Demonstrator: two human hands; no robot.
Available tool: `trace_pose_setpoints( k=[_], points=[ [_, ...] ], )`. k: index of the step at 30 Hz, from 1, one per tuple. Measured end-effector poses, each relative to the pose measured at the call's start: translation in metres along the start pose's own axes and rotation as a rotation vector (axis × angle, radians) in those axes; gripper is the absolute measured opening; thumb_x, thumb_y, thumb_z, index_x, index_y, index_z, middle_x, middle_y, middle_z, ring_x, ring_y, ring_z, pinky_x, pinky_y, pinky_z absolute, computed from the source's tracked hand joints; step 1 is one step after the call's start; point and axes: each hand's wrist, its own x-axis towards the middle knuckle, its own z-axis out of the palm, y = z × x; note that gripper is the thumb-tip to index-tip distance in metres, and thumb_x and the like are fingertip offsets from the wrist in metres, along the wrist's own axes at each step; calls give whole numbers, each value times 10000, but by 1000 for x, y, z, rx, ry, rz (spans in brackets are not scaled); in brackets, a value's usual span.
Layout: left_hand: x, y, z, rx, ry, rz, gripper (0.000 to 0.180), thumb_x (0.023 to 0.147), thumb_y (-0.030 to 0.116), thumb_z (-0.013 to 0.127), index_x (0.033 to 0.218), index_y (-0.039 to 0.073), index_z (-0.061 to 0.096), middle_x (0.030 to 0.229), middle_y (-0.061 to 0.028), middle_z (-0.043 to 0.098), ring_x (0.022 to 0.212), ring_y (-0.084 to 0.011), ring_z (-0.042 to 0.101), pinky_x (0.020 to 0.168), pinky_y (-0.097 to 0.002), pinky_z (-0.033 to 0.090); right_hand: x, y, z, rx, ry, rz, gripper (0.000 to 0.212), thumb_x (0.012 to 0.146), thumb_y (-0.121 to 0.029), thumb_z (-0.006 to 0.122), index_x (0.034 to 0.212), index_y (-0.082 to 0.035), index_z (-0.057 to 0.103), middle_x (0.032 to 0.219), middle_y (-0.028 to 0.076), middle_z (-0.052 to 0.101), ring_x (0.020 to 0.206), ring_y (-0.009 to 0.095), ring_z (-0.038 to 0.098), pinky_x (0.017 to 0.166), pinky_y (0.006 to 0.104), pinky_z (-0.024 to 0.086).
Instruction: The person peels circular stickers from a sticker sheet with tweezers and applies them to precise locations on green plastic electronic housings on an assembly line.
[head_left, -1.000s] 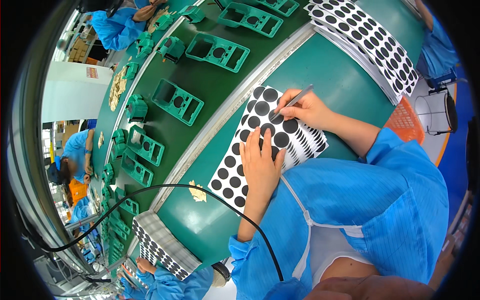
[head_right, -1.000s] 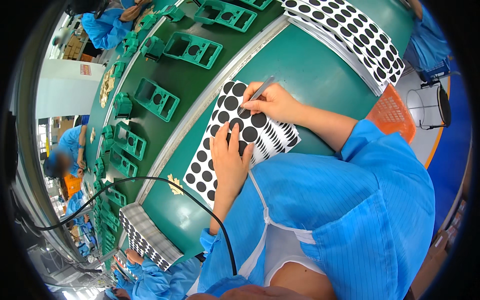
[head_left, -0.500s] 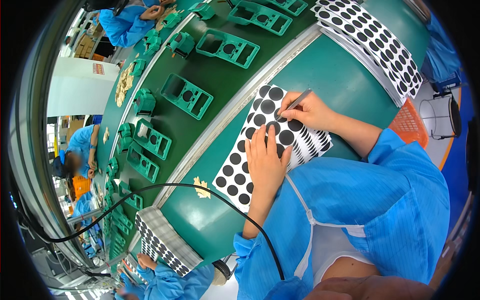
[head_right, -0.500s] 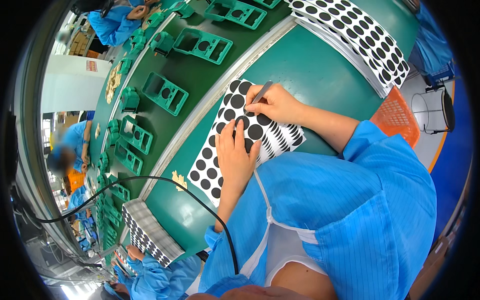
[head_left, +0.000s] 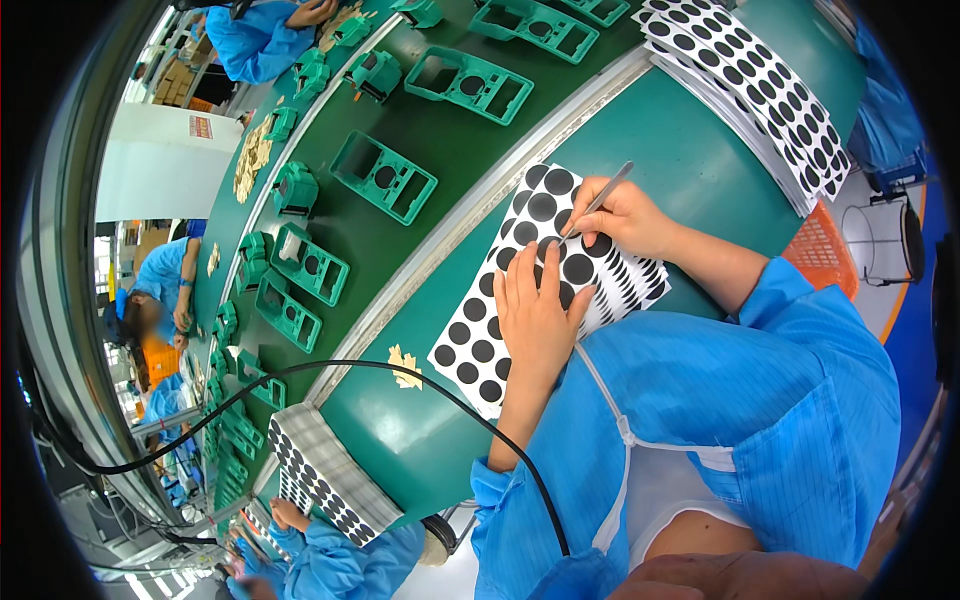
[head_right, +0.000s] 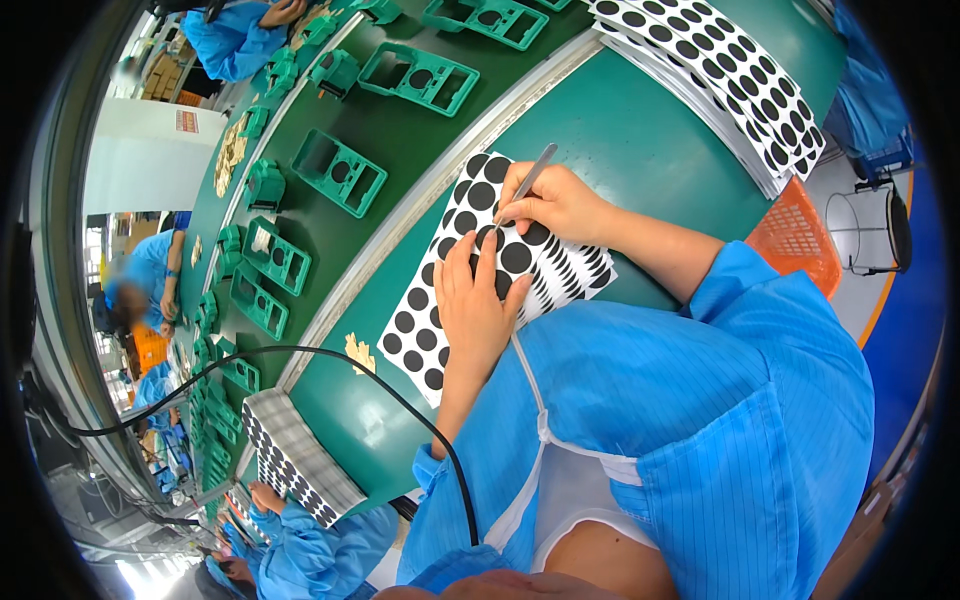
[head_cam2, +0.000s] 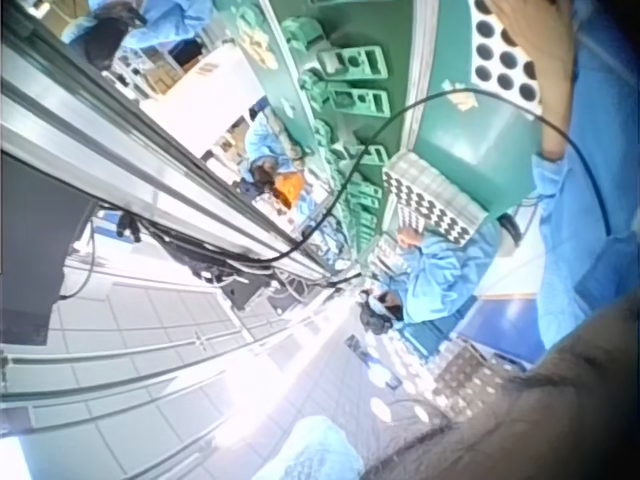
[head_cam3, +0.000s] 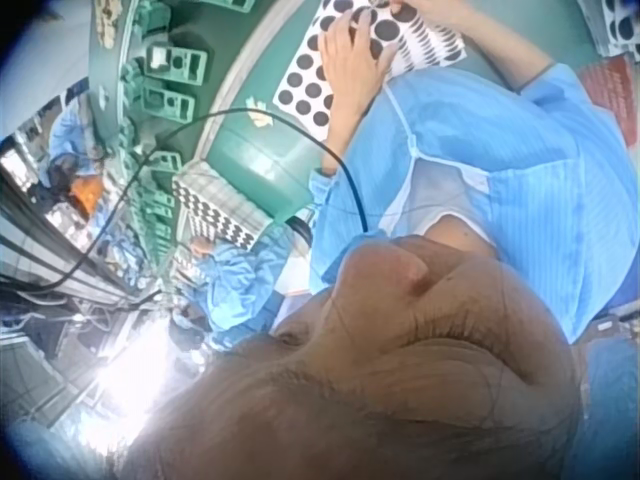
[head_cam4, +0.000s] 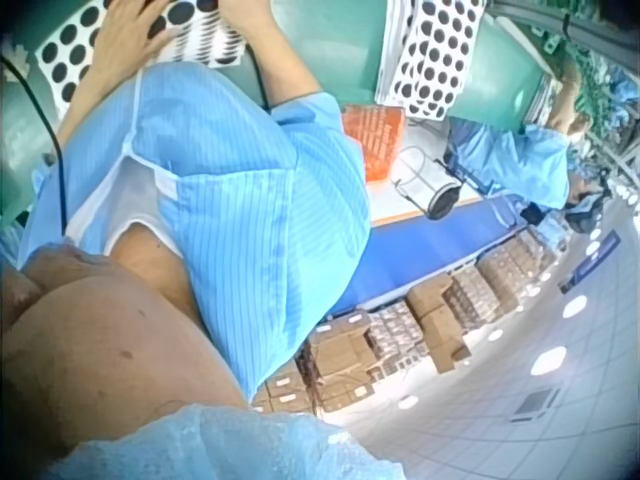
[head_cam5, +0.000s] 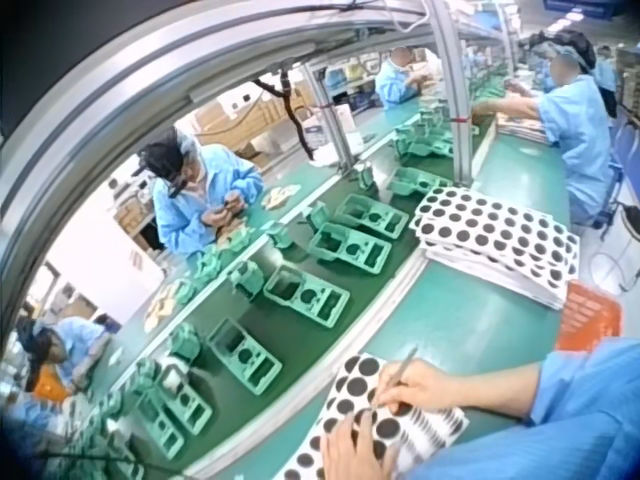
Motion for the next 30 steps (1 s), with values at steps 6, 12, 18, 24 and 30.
trace_pose_setpoints(
  k=[6, 12, 18, 24, 30],
  points=[
    [-5, -3, 3, -19, 48, -3, 551, 743, 336, 665, 1189, 50, 513, 1259, -143, 446, 1181, -291, 412, 1014, -476, 259, 2, 7, 2, -54, 96, -64, 60, 850, -59, 561, 831, -6, 538, 752, 41, 575, 608, 80, 542, 568, 208, 443],
    [-6, -2, 4, 13, 52, 4, 535, 758, 341, 651, 1189, 55, 515, 1259, -135, 442, 1179, -287, 414, 1016, -475, 256, 2, -1, 5, -205, 82, 17, 78, 844, -71, 574, 810, -7, 546, 723, 34, 576, 586, 74, 536, 556, 206, 432],
    [-8, -2, 5, -48, 110, -30, 614, 721, 331, 697, 1208, 34, 473, 1206, -133, 481, 1140, -263, 446, 1015, -468, 257, -2, 1, 6, -189, 74, -36, 36, 847, -22, 545, 844, 6, 522, 782, 86, 602, 606, 87, 544, 568, 208, 441],
    [-7, -4, 2, -204, 126, -128, 770, 647, 324, 768, 1209, -53, 401, 1133, -151, 512, 1031, -290, 497, 1000, -461, 267, 2, -2, 7, 351, -46, -79, 56, 829, -21, 555, 844, -16, 502, 817, 145, 631, 600, 116, 561, 565, 228, 472],
    [-15, -30, -12, -582, 355, -200, 730, 696, 138, 717, 1279, -38, 313, 1291, -179, 360, 1192, -296, 384, 1008, -401, 302, 16, 9, 23, 163, 251, -132, 22, 864, -30, 515, 861, -21, 495, 848, 126, 630, 613, 77, 508, 593, 203, 425]
  ],
)
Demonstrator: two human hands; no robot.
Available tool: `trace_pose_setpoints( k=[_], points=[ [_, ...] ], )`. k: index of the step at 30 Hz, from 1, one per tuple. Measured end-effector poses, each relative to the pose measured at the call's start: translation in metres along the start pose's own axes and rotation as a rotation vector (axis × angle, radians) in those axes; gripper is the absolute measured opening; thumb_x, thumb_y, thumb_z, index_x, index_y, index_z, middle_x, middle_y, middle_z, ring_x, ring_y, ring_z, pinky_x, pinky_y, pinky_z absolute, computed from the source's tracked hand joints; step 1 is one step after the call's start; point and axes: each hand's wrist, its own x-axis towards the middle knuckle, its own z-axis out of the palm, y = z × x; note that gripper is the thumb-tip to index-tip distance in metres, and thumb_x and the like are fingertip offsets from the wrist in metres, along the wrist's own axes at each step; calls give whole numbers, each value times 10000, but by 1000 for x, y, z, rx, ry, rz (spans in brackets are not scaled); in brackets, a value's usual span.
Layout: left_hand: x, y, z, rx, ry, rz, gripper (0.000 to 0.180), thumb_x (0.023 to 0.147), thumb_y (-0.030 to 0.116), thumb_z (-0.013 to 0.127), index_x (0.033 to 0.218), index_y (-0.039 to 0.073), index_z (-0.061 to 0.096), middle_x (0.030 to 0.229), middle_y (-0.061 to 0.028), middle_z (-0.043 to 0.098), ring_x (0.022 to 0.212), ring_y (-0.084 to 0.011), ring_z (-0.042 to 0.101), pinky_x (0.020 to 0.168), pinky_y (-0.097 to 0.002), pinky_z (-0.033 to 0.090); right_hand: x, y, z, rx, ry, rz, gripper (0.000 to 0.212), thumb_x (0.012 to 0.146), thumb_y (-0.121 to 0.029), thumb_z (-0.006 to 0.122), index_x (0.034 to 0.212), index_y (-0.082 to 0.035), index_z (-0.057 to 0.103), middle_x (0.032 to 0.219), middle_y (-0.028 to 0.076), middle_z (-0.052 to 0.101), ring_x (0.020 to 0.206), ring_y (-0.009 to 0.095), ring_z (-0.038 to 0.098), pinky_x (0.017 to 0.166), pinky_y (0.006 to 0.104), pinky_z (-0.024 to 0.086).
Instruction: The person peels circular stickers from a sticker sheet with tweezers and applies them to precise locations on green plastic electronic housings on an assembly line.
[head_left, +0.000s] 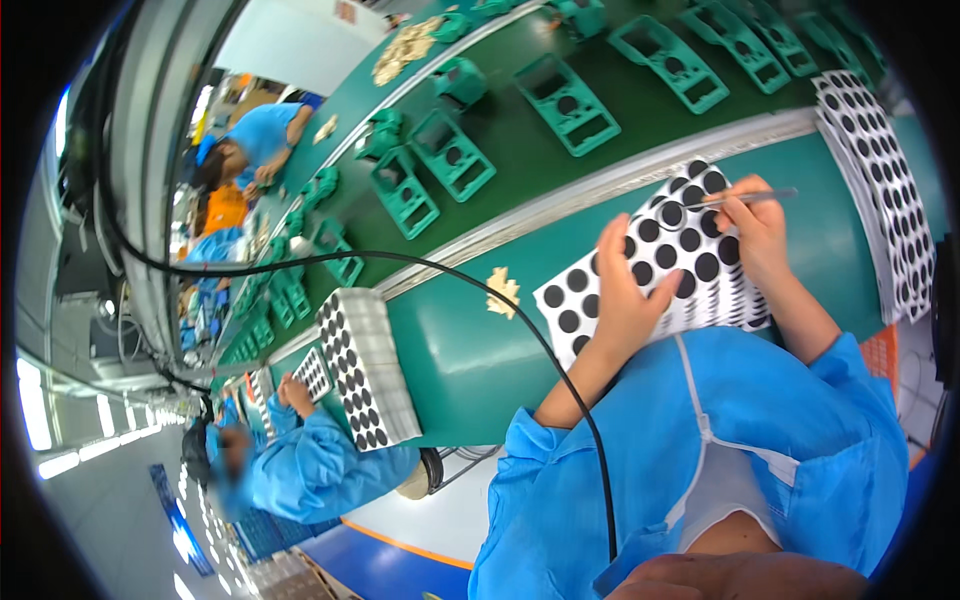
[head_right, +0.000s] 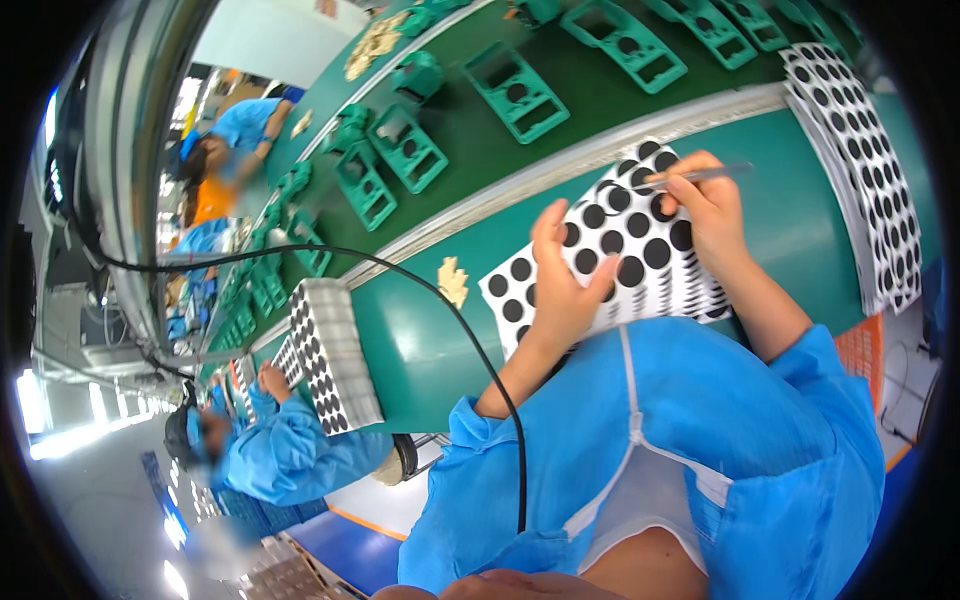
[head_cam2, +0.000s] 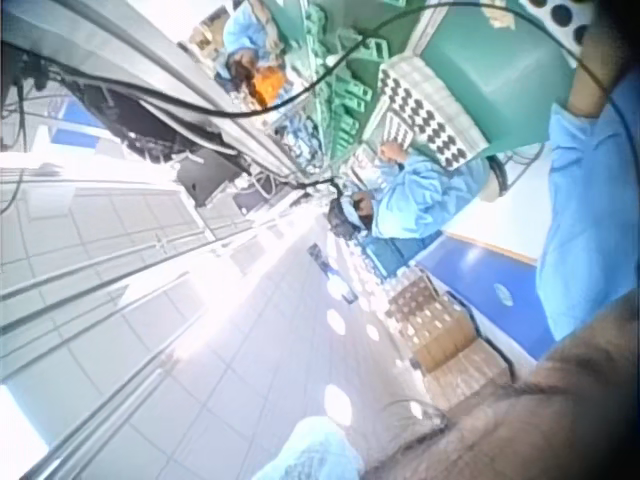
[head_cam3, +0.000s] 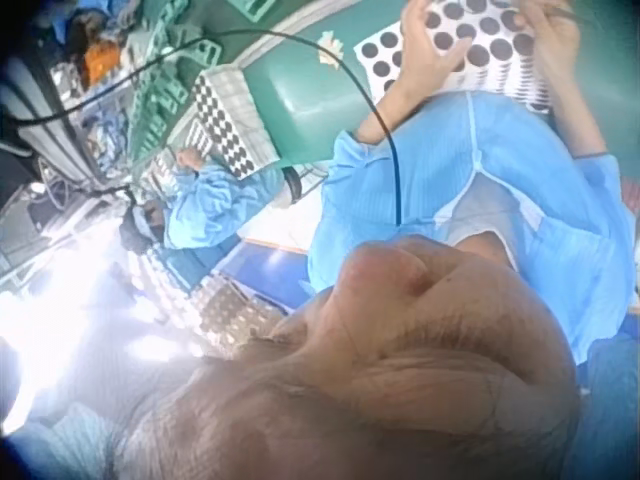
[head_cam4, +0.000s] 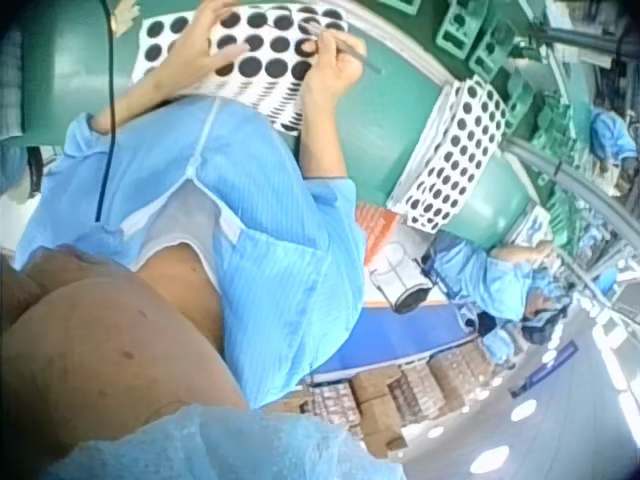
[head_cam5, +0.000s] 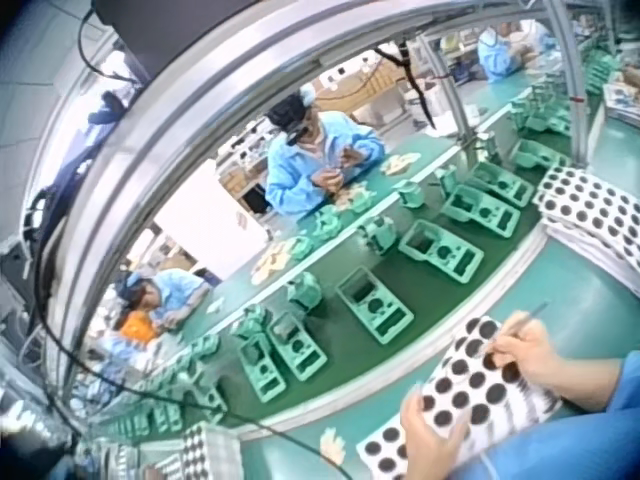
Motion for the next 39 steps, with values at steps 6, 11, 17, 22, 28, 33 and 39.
trace_pose_setpoints(
  k=[6, 11, 17, 22, 28, 33, 39],
  points=[
    [62, -103, -138, 401, 548, -236, 446, 789, 143, 596, 1177, -16, 441, 1241, -199, 391, 1165, -328, 370, 963, -418, 316, -5, 11, -10, -115, 0, -22, 16, 870, -14, 495, 864, -20, 482, 862, 120, 627, 610, 61, 494, 592, 186, 416],
    [88, -193, -248, 647, 429, -476, 494, 773, 100, 550, 1229, -33, 414, 1052, -223, 564, 937, -333, 567, 818, -394, 440, -6, 4, -4, -127, -71, -8, 27, 873, -26, 506, 865, -23, 480, 871, 111, 625, 615, 57, 494, 590, 182, 421],
    [112, -190, -246, 86, 386, -682, 661, 761, -35, 534, 1357, 71, 269, 840, -133, 591, 580, -132, 516, 457, -247, 400, -6, 8, -6, -79, -44, 0, 28, 867, -13, 507, 874, -24, 482, 871, 110, 631, 611, 65, 500, 587, 185, 423],
    [96, -165, -242, -111, 414, -736, 714, 753, -61, 504, 1381, 51, 183, 738, -101, 531, 486, -110, 432, 399, -221, 351, -6, 3, -3, -114, -46, 11, 21, 861, -9, 505, 865, -17, 487, 853, 110, 630, 606, 68, 506, 574, 186, 421],
    [58, -86, -192, -87, 320, -443, 745, 700, -51, 462, 1387, 24, 182, 819, -108, 486, 505, -109, 456, 430, -243, 419, -4, -3, -1, -81, -5, 51, 28, 857, -23, 513, 858, -3, 494, 773, 84, 620, 600, 70, 512, 557, 186, 412],
    [13, -7, -91, -235, 36, -370, 788, 698, -96, 452, 1403, 21, 120, 934, -126, 480, 565, -99, 526, 490, -234, 514, 5, 3, -12, 99, 83, 4, 68, 863, -65, 550, 882, -24, 500, 837, 103, 618, 610, 87, 517, 571, 195, 419],
    [-11, 23, -38, -146, -179, -570, 739, 749, -68, 499, 1392, -15, 140, 943, -144, 540, 598, -114, 582, 547, -247, 542, -1, -3, -3, 297, 29, 69, 72, 871, -91, 566, 894, -46, 515, 848, 92, 626, 638, 79, 540, 577, 189, 427]
  ],
)
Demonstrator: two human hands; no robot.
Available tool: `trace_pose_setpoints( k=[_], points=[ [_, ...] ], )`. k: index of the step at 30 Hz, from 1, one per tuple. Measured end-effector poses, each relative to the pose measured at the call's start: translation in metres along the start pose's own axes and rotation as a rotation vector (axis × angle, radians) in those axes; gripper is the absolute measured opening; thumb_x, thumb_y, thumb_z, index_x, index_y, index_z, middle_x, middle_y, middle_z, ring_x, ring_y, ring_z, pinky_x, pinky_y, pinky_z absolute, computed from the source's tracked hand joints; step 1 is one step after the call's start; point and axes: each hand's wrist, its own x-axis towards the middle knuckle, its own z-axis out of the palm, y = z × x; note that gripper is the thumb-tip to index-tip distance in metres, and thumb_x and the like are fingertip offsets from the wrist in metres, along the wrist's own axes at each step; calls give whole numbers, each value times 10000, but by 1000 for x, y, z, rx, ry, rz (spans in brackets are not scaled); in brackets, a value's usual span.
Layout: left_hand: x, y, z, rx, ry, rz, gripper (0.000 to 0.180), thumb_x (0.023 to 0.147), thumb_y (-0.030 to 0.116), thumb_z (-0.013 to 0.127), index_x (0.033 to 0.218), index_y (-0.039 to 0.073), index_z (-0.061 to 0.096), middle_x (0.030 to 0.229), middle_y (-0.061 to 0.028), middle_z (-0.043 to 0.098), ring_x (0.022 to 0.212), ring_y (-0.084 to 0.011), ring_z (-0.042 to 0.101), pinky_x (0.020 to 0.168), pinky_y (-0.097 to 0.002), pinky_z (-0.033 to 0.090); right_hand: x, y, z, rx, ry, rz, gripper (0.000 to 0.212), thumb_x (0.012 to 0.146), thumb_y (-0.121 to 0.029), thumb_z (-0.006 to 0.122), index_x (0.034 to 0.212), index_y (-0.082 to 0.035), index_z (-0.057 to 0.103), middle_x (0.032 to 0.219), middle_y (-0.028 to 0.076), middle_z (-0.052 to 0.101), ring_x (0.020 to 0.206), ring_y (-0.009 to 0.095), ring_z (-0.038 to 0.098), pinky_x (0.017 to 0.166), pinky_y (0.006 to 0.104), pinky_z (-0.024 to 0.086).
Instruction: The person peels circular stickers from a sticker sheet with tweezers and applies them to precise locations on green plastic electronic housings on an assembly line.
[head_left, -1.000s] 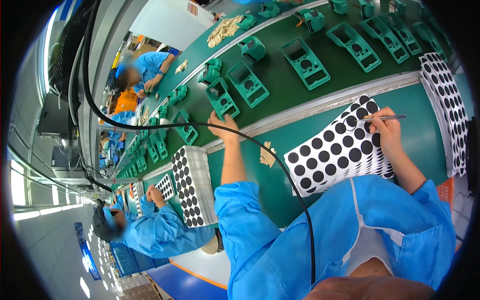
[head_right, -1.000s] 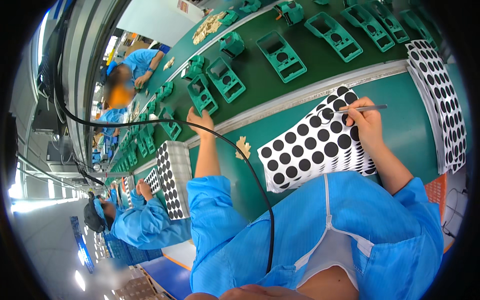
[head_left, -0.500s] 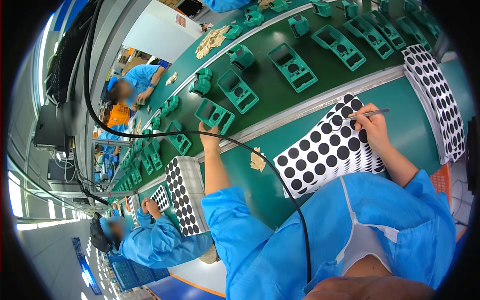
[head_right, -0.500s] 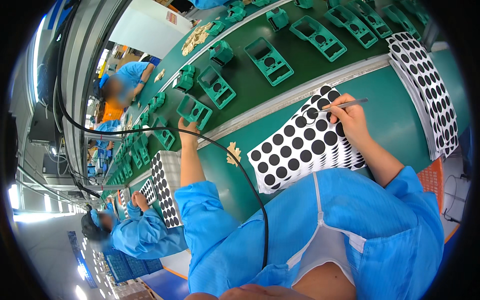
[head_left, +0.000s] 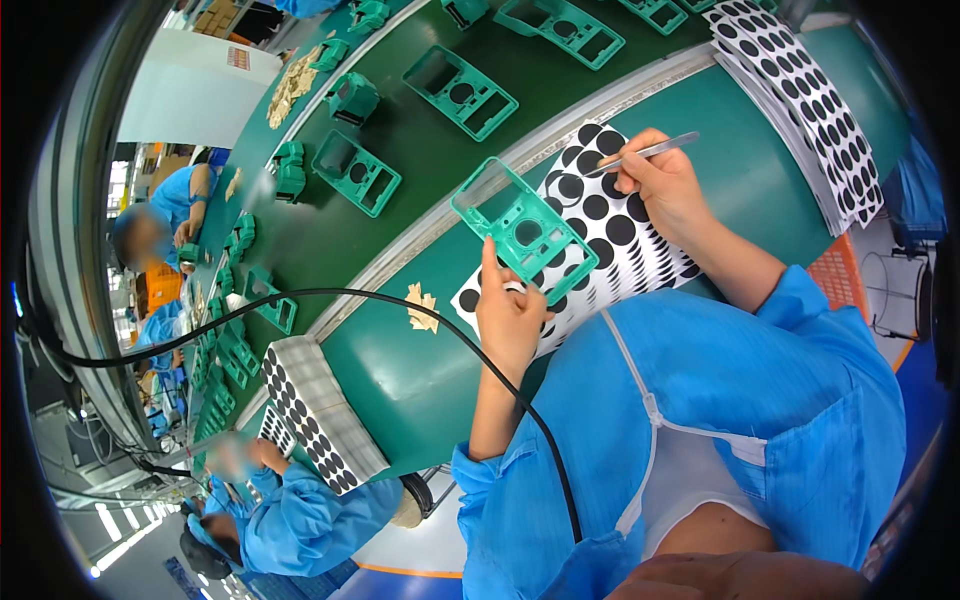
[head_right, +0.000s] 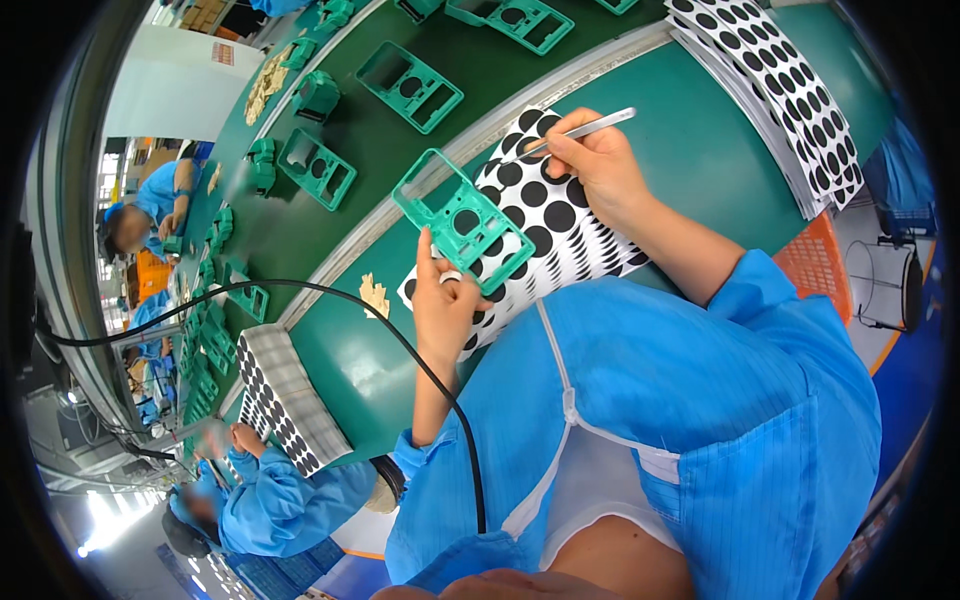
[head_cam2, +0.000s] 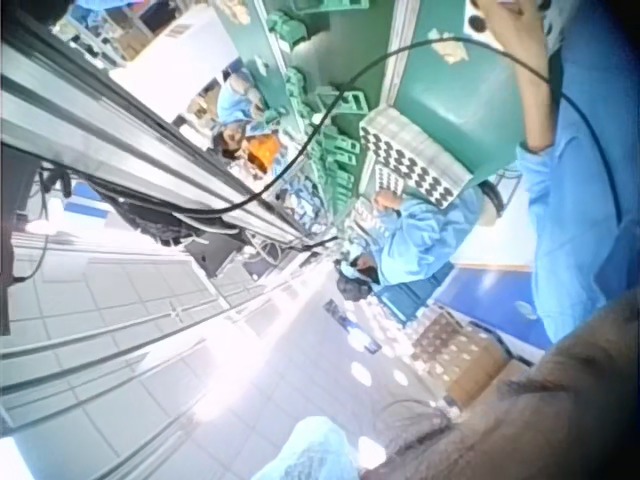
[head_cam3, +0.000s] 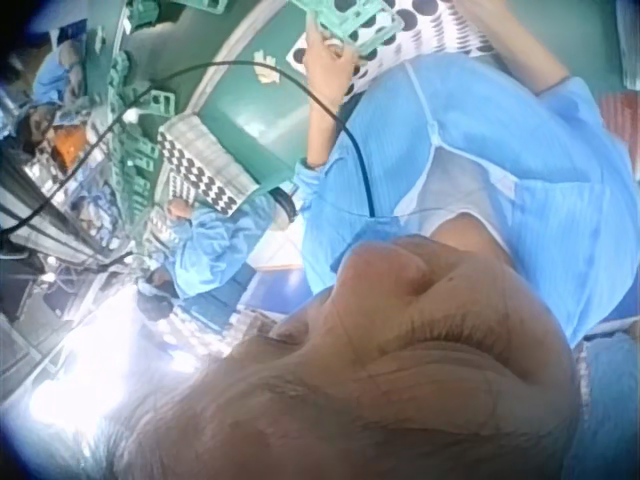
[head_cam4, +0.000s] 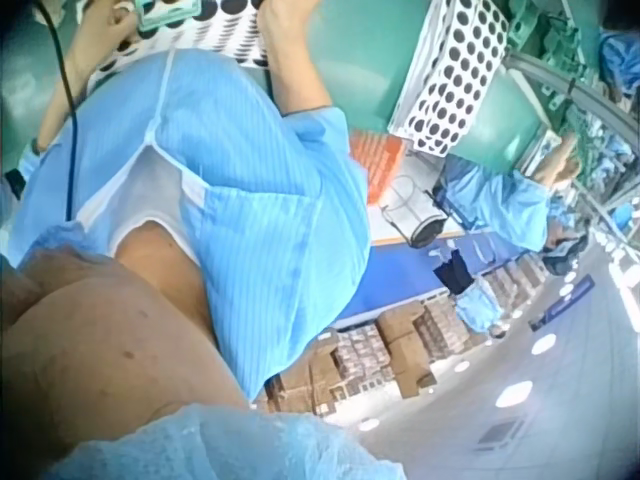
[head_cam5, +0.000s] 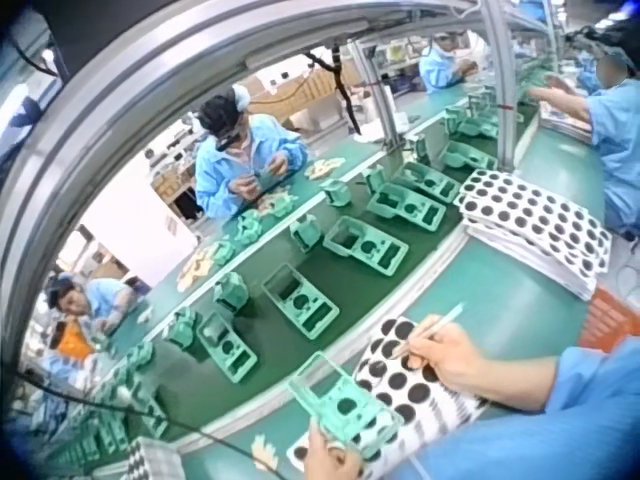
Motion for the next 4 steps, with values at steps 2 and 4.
trace_pose_setpoints(
  k=[2, 4],
  points=[
    [-2, -1, 1, 219, -17, 11, 743, 760, 0, 561, 1387, -22, 163, 964, -143, 542, 619, -155, 608, 555, -276, 539, -2, 4, 2, 15, -44, 18, 73, 867, -89, 572, 897, -45, 523, 844, 85, 624, 638, 81, 542, 584, 185, 426],
    [2, -9, -3, 668, -28, 124, 787, 764, 73, 619, 1401, 17, 160, 1082, -92, 528, 750, -220, 633, 646, -330, 542, -1, 7, 3, -67, -108, 27, 117, 865, -121, 586, 934, -42, 535, 899, 104, 622, 681, 87, 564, 666, 198, 463]
  ],
)
